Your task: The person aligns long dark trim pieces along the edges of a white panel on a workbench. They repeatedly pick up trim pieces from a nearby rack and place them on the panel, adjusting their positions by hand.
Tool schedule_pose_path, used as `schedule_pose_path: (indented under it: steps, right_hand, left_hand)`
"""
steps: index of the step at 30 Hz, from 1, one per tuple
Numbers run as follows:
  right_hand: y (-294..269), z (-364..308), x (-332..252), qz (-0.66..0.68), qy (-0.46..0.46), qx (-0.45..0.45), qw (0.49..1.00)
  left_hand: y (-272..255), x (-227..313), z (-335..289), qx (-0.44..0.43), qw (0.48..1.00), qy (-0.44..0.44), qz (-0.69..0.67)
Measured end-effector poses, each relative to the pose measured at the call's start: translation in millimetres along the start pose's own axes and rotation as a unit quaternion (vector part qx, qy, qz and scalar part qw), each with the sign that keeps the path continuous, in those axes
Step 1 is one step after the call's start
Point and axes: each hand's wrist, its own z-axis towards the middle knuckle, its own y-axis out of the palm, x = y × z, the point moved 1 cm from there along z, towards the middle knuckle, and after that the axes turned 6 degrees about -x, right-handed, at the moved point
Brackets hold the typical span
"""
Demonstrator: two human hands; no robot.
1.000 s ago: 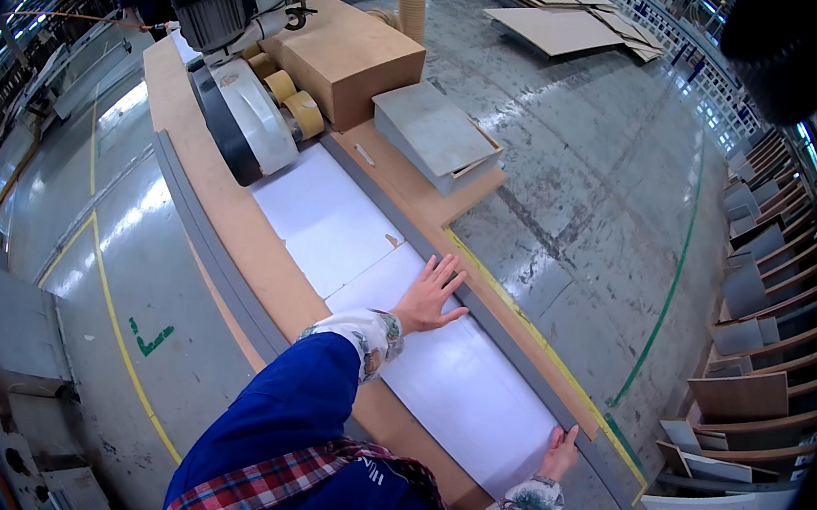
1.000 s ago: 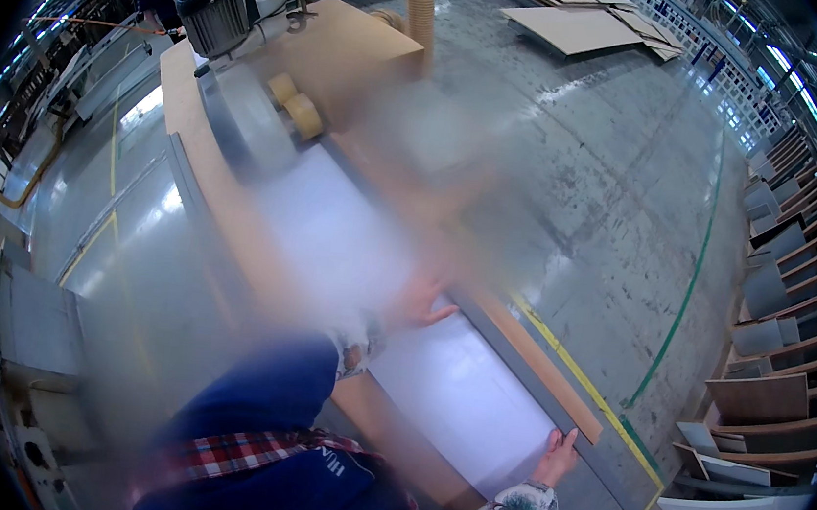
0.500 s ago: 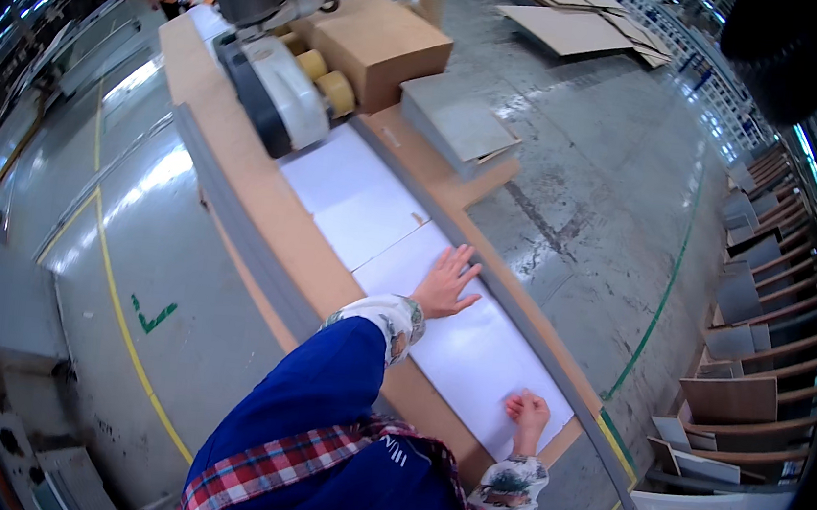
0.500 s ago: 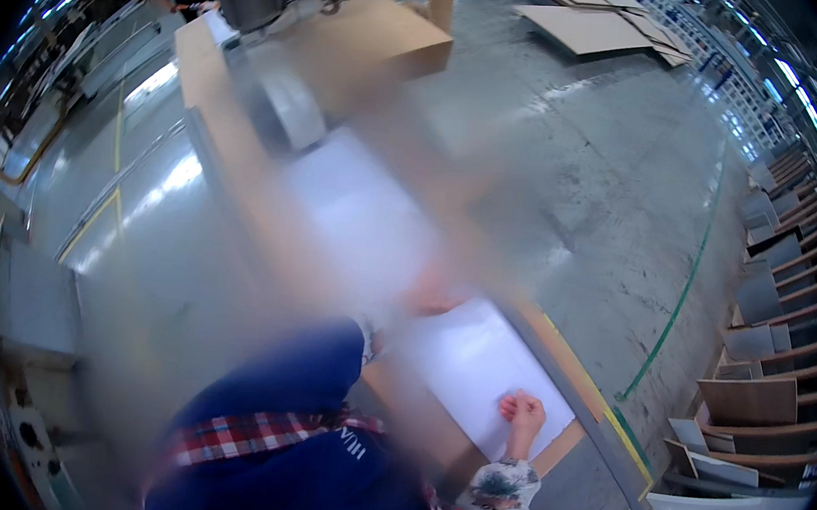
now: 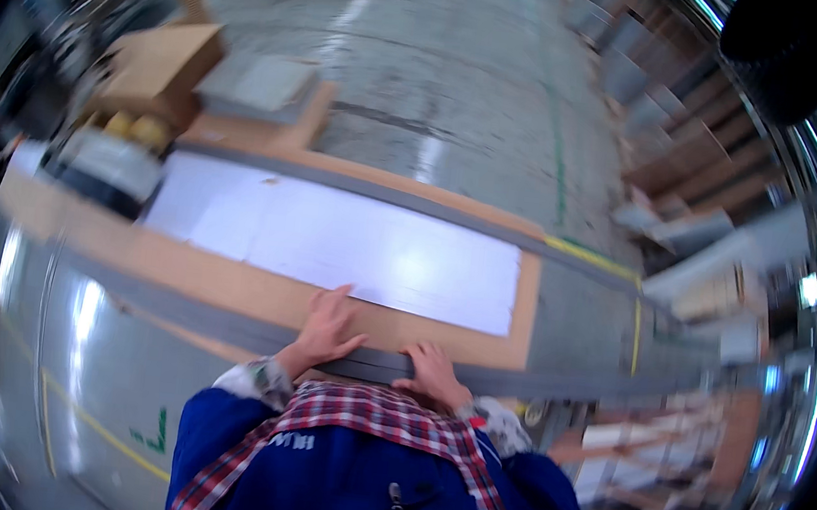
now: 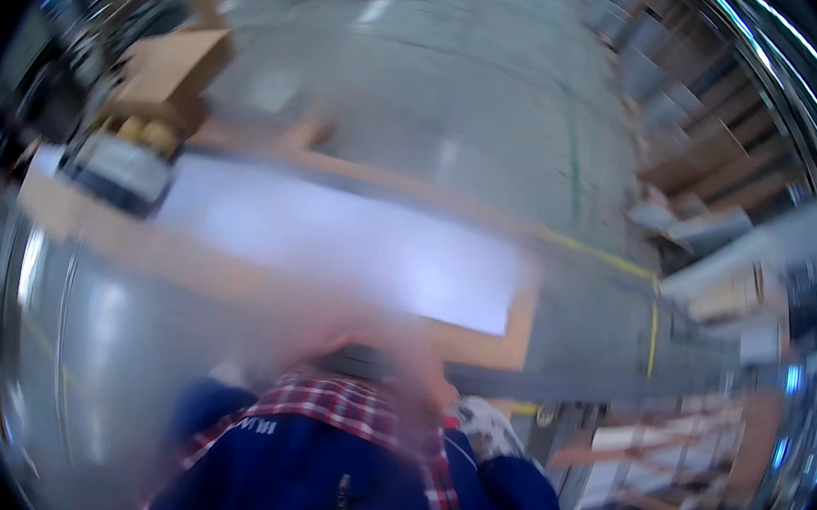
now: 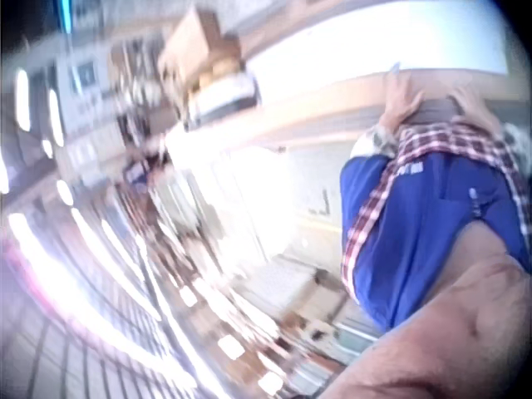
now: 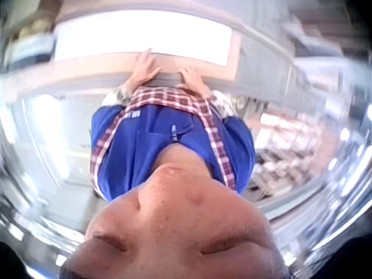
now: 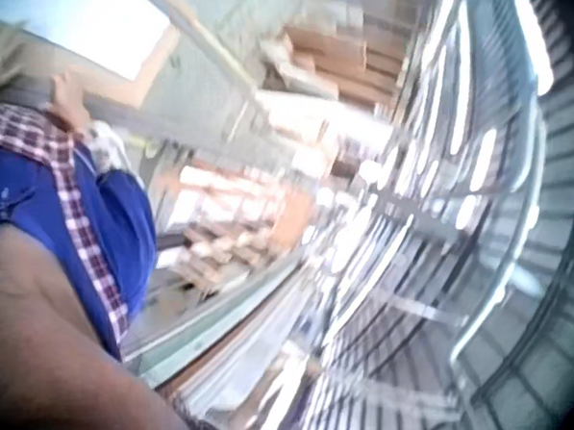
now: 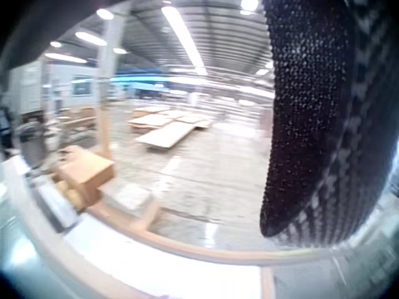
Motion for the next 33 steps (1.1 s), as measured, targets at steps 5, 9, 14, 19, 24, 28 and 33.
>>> schedule_pose_path:
  steps: [5,9,14,19,24,28,33]
  right_hand:
    - [12.8,9.1,11.3,0.077,0.018,-0.016,0.997]
    - [15.7,8.7,20.8,0.122,0.040,-0.068,0.989]
    - [21.7,-1.7,57.4,0.131,0.008,-0.001,0.991]
    - [1.0,-21.5,117.7,0.088,0.028,0.117,0.989]
    - [-43.4,-48.0,143.4,0.020,0.111,0.154,0.982]
    - [-49.9,-48.9,155.3,-0.014,0.197,0.254,0.947]
    - [-46.4,-42.3,166.8,0.032,0.365,0.400,0.840]
  left_hand:
    - [-14.2,1.1,-23.5,0.058,0.993,0.057,0.091]
    - [-10.5,-41.1,-52.0,0.000,0.995,0.013,0.103]
    - [-19.7,-96.8,-95.3,0.037,0.980,-0.014,0.196]
    - [-67.5,-98.1,-87.4,0.092,0.972,-0.022,0.214]
    - [-109.1,-68.1,-73.0,0.013,0.933,-0.070,0.354]
    - [-101.8,-62.7,-43.9,0.082,0.941,0.005,0.328]
    - [-64.1,-81.1,-9.3,0.075,0.976,-0.070,0.191]
